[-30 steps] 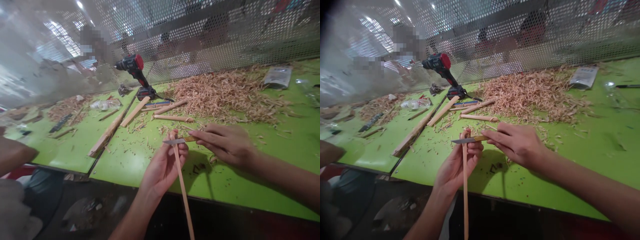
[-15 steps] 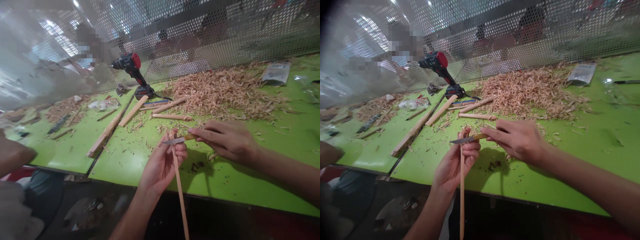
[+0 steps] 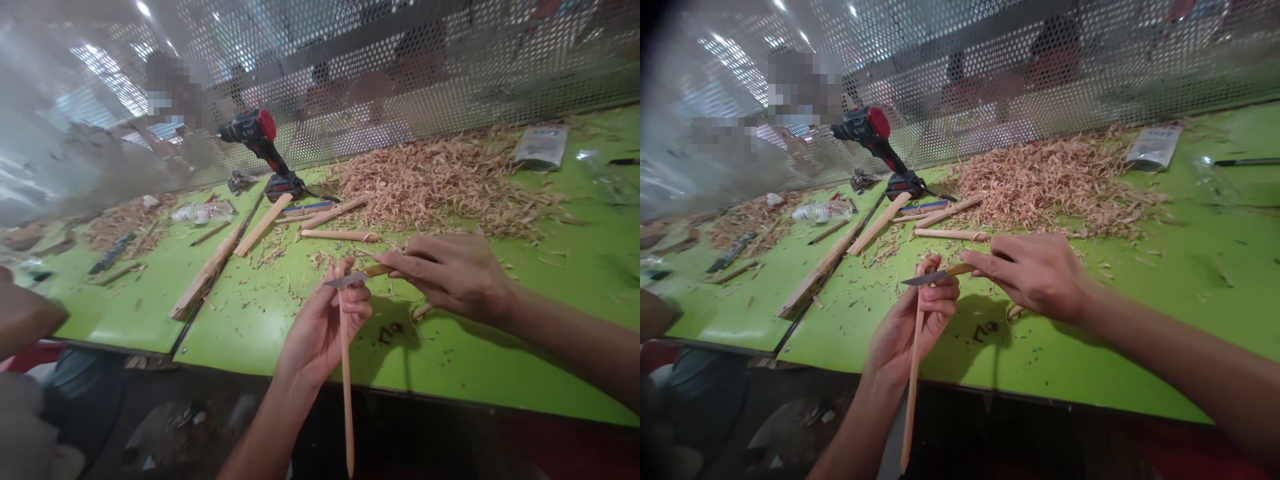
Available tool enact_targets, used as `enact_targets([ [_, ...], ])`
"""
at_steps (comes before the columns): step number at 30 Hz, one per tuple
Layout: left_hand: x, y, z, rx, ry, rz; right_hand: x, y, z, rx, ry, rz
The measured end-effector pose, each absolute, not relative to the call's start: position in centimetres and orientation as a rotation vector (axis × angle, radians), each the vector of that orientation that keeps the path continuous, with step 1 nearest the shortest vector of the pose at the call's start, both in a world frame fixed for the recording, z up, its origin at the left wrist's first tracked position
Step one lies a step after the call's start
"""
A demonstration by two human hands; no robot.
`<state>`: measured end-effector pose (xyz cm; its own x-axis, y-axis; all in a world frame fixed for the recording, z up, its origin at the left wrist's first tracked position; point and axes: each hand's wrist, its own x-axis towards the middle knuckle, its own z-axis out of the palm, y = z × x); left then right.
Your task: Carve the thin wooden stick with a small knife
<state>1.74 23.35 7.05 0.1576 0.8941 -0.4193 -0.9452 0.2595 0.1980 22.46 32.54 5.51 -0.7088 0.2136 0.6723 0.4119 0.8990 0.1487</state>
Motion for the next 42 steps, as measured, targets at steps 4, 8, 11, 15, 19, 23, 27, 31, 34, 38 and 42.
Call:
enact_targets([
  [4, 1.8, 23.5, 6.9, -0.134, 0.521, 1.329, 22.7, 33.0, 5.6, -0.418, -2.329, -0.404],
  [8, 1.9, 23.6, 7.0, -0.145, 0.549, 1.334, 22.8, 32.9, 5.7, -0.422, -2.396, -0.41],
  [11, 1.9, 23.5, 7.1, -0.149, 0.551, 1.338, 22.7, 32.9, 5.8, -0.479, -2.409, -0.386],
  [15, 1.7, 22.9, 7.6, -0.096, 0.565, 1.307, 23.5, 34.1, 6.3, -0.597, -2.22, -0.227],
  [19, 1.7, 22.7, 8.0, -0.13, 0.615, 1.348, 24.0, 35.1, 7.1, -0.682, -2.016, -0.103],
  [23, 1.9, 23.0, 7.8, -0.194, 0.62, 1.363, 22.7, 33.6, 6.6, -0.47, -2.137, -0.077],
  [27, 1.9, 23.1, 7.6, -0.184, 0.599, 1.373, 21.4, 31.8, 5.6, -0.386, -2.319, -0.156],
  [31, 2.0, 22.9, 7.5, -0.179, 0.601, 1.366, 21.2, 31.5, 5.1, -0.381, -2.304, -0.176],
  [34, 2.1, 22.8, 7.7, -0.197, 0.58, 1.373, 21.3, 31.6, 4.8, -0.38, -2.302, -0.203],
  [38, 2.2, 22.7, 7.6, -0.205, 0.55, 1.392, 21.5, 31.6, 4.3, -0.41, -2.283, -0.254],
  [42, 2.2, 22.6, 7.3, -0.169, 0.535, 1.397, 21.7, 31.9, 4.5, -0.457, -2.314, -0.33],
])
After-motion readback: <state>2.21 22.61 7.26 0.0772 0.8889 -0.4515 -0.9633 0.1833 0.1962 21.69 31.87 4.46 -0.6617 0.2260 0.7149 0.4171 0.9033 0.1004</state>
